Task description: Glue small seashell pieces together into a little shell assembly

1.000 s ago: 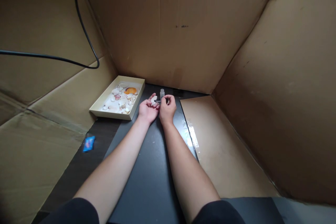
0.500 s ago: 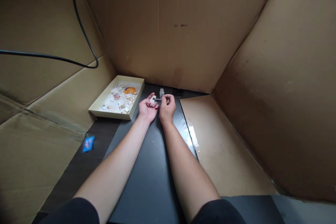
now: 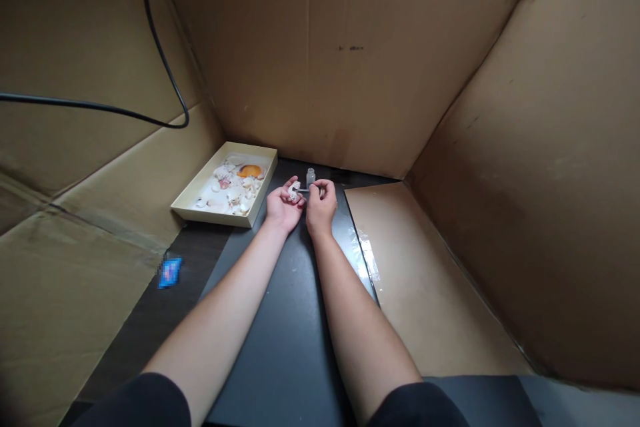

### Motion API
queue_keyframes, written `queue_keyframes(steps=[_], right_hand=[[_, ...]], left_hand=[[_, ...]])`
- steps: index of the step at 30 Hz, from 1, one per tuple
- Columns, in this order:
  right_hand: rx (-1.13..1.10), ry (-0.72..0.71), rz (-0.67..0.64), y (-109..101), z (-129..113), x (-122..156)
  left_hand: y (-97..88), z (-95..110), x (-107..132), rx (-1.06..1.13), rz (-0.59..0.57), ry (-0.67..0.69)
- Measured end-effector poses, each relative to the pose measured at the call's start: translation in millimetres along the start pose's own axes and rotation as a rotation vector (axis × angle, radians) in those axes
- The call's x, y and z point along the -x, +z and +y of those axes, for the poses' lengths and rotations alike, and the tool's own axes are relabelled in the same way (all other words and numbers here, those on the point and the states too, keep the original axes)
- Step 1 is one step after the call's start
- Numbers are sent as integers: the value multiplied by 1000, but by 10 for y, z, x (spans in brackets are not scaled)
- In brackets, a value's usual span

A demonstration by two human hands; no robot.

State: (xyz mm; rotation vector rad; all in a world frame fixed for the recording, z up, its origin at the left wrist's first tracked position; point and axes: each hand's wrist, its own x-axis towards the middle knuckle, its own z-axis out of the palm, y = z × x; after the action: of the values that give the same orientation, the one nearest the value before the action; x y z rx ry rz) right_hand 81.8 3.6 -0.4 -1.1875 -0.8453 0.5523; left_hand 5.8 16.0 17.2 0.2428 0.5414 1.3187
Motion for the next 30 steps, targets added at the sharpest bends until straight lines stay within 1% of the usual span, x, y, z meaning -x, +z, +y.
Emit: queue_keyframes(steps=[3, 7, 11, 16, 20, 24, 28, 30], right_hand=[[23, -12, 27, 2, 7, -1], [11, 0, 4, -1, 17, -7], [20, -16, 44, -5, 30, -13], [27, -17, 19, -2, 41, -17], [43, -24, 30, -2, 38, -18], [48, -21, 12, -3, 39, -18], [46, -21, 35, -2, 41, -16], [37, -13, 21, 0, 43, -15]], left_hand=[[2, 0, 4, 1, -13, 0], [11, 3, 13, -1, -3, -3], [14, 4, 14, 7, -20, -6], [14, 3, 14, 12, -14, -8], [15, 1, 15, 15, -16, -4], [13, -1, 11, 9, -9, -4], [4, -3, 8, 10, -17, 0], [2, -2, 8, 7, -14, -2]])
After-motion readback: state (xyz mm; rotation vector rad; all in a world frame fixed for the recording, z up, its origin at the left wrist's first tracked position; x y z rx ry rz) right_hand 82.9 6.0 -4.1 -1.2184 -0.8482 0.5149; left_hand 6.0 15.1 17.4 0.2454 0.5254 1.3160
